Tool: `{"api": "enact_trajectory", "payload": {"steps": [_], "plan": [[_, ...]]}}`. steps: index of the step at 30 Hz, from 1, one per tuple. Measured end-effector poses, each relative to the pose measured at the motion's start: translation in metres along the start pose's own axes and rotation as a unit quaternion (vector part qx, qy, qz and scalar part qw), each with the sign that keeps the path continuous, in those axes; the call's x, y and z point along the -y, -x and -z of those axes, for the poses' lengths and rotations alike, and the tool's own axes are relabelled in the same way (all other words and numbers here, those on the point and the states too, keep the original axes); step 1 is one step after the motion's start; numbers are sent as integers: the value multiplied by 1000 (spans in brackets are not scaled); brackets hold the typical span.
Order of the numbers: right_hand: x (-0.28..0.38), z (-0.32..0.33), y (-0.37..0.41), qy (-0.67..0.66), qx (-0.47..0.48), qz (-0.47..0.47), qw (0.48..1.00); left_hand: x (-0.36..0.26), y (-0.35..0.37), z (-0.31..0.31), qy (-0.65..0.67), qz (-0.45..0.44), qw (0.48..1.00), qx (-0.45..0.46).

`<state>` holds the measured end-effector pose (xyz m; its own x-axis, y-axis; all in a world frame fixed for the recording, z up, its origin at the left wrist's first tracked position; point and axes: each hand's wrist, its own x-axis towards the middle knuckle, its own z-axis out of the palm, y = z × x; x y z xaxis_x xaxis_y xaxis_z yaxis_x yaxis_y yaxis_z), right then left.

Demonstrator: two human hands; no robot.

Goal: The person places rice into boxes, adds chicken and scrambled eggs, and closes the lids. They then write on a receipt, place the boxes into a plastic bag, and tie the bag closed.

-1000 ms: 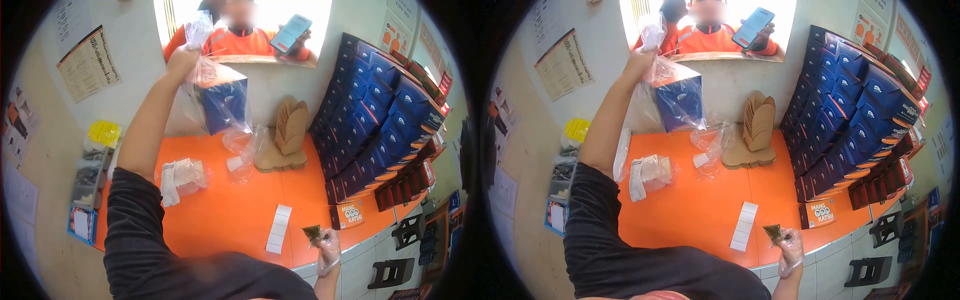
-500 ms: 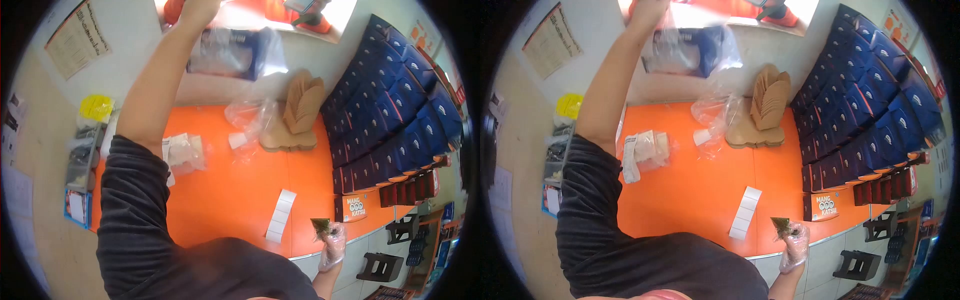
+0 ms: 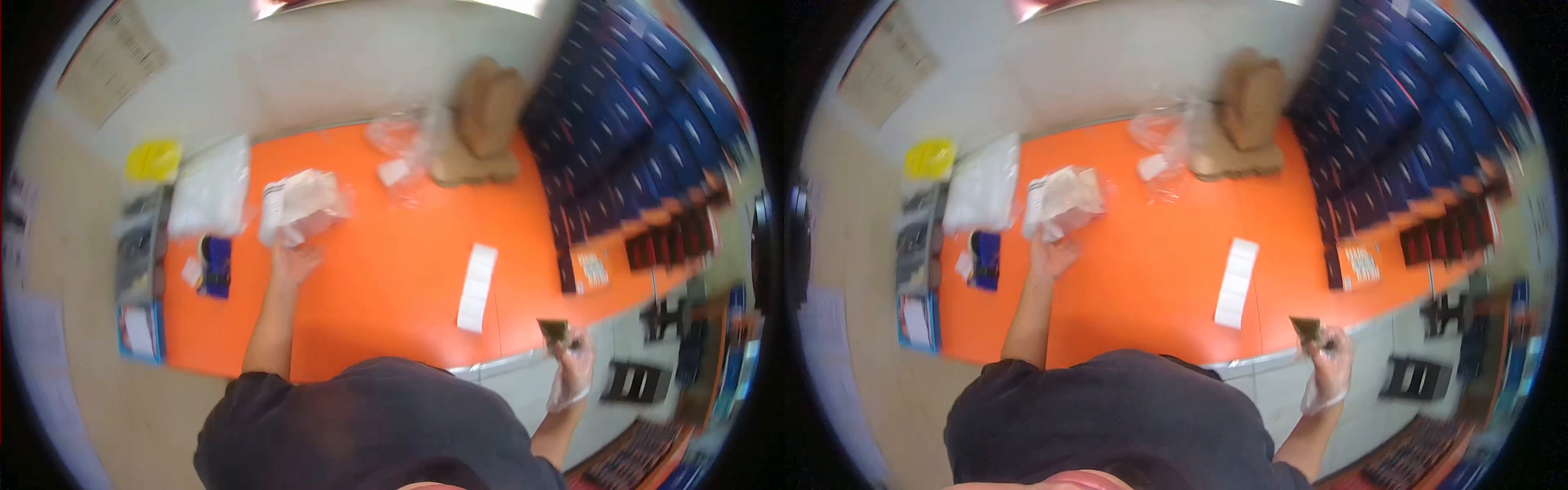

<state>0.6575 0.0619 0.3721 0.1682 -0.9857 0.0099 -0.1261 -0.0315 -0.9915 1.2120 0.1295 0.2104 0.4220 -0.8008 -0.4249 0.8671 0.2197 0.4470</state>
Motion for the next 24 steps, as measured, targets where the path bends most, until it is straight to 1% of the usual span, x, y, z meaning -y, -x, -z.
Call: {"api": "enact_trajectory", "payload": {"steps": [1, 2, 3, 4, 5, 6, 7, 8, 9, 10, 12, 13, 15, 16, 17, 18, 19, 20, 21, 22, 23, 24], "plan": [[-10, 5, 18, 84, -4, 32, 996, 1, -35, 2, 57, -29, 991, 121], [22, -17, 36, 73, 1, -32, 997, -14, -51, -9, 19, -51, 991, 121], [20, -21, 56, 130, -19, -67, 989, -27, -63, -26, -40, -67, 991, 109], [23, -34, 80, 81, -50, -60, 994, -28, -76, -49, -112, -75, 984, 118], [0, -36, 111, 7, -76, -45, 996, -18, -89, -77, -190, -85, 969, 137], [-2, -49, 140, -2, -145, -34, 989, 2, -97, -107, -270, -112, 943, 160], [7, -56, 165, 203, -167, -37, 964, 29, -96, -137, -360, -167, 900, 179], [8, -66, 192, 162, -208, -92, 960, 56, -87, -162, -429, -220, 852, 204], [8, -76, 219, 145, -270, -89, 948, 76, -70, -181, -475, -272, 807, 221], [9, -82, 245, 134, -310, -80, 938, 95, -47, -194, -504, -310, 770, 240], [13, -102, 293, 93, -384, -95, 914, 117, 4, -212, -523, -350, 719, 296], [13, -109, 323, 68, -422, -100, 899, 133, 36, -218, -525, -349, 697, 343], [17, -126, 374, -83, -497, -57, 862, 162, 101, -217, -518, -301, 653, 464], [23, -133, 401, -160, -520, -32, 838, 179, 138, -211, -517, -249, 624, 531], [34, -141, 429, -225, -529, -3, 818, 197, 172, -200, -525, -155, 578, 606], [44, -149, 455, -220, -555, -13, 802, 214, 210, -186, -529, -57, 529, 660], [56, -152, 483, -209, -583, -19, 785, 231, 254, -167, -539, 39, 457, 707], [60, -156, 514, -196, -612, -29, 766, 260, 285, -136, -509, 96, 368, 772], [56, -162, 545, -200, -618, -31, 759, 248, 366, -127, -573, 165, 258, 760], [49, -170, 576, -200, -628, -33, 751, 258, 413, -107, -427, 155, 195, 869], [42, -176, 609, -196, -641, -35, 741, 266, 463, -85, -396, 225, 160, 876], [27, -182, 643, -91, -645, -48, 757, 274, 512, -57, -369, 283, 147, 873]]}}
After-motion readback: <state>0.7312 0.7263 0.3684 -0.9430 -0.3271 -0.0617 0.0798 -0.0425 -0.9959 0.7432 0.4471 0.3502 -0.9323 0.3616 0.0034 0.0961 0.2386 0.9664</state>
